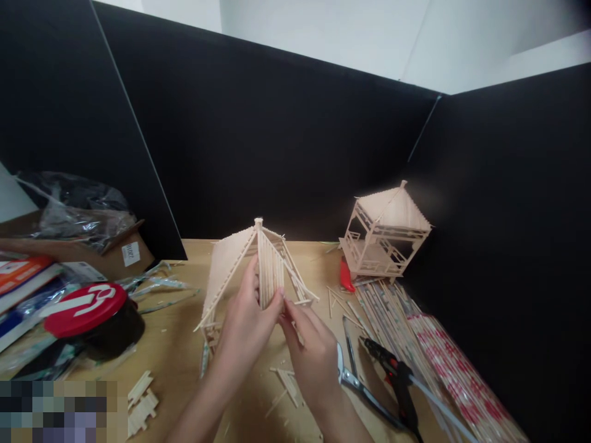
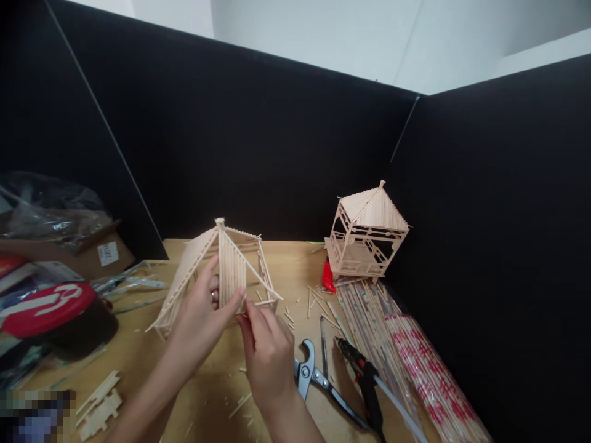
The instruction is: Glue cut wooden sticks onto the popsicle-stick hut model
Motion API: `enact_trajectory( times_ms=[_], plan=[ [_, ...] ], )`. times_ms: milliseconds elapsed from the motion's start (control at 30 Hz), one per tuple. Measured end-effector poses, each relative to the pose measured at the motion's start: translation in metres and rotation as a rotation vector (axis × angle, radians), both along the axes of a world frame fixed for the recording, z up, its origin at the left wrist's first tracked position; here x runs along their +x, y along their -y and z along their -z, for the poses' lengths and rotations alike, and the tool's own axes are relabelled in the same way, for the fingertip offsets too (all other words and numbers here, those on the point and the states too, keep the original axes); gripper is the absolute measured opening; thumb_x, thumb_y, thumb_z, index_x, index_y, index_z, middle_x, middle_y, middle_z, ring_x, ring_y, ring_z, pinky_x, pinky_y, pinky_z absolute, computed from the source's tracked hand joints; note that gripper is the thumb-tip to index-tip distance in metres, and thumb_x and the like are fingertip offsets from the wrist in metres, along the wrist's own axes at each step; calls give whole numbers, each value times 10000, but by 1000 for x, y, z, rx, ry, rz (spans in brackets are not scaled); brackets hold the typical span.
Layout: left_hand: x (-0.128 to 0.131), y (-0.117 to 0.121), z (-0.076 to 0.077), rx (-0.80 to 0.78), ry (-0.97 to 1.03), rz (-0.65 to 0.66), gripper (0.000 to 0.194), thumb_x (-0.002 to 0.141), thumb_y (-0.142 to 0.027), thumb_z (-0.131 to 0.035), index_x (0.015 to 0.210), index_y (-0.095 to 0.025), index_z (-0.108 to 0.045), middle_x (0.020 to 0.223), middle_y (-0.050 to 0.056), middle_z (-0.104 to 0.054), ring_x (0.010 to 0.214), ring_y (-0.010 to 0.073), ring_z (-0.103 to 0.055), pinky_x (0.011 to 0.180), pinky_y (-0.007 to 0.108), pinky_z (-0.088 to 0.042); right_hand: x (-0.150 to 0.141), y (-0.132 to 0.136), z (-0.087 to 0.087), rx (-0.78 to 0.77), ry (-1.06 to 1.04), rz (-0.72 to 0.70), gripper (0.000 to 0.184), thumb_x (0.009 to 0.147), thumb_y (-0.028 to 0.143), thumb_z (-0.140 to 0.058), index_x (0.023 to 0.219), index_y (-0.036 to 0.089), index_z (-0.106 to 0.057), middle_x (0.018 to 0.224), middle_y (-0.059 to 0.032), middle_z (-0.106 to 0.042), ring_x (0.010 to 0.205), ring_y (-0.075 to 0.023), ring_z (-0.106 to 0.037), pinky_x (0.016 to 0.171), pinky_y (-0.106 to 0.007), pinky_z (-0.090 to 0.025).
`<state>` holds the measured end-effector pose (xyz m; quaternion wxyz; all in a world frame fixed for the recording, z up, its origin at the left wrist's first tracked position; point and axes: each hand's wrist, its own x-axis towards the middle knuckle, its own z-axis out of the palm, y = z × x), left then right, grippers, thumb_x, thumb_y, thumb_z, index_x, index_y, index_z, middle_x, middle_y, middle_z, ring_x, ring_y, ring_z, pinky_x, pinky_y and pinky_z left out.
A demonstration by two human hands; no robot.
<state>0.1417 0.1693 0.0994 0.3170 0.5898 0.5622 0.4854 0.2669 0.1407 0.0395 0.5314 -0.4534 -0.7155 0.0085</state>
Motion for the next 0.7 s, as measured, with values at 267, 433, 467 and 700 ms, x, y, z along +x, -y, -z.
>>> enact_trajectory(
  times_ms=[267,433,467,700],
  plan=[
    [1,2,-1,2,-65,-30,759,868,-416,-612,1531,-282,-268,1129,90,-716,978,286,-704,847,454,-551,0,-2,-1,48,20,17,238,978,142,-576,1186,149,-690,949,-71,-752,839,-186,-709,782,-275,-554],
    [3,5,-6,-6,53,-10,757,856,-465,-620,1516,-260,-311,1149,94,-717,1006,289,-702,870,456,-553,0,-3,-2,83,28,33,222,980,142,-572,1163,150,-696,940,-73,-760,839,-183,-718,788,-276,-562],
    [3,4,-6,-6,79,0,752,856,-473,-624,1512,-265,-321,1139,87,-721,992,281,-707,869,450,-556,0,-3,-2,91,26,35,219,978,139,-575,1160,150,-697,940,-73,-761,836,-183,-718,788,-278,-563],
    [-2,-2,4,30,67,24,728,854,-373,-651,1502,-272,-333,1048,66,-736,882,246,-725,782,396,-581,1,-2,-3,64,38,36,232,982,143,-569,1176,131,-696,926,-77,-758,832,-187,-715,779,-287,-566]
  ],
)
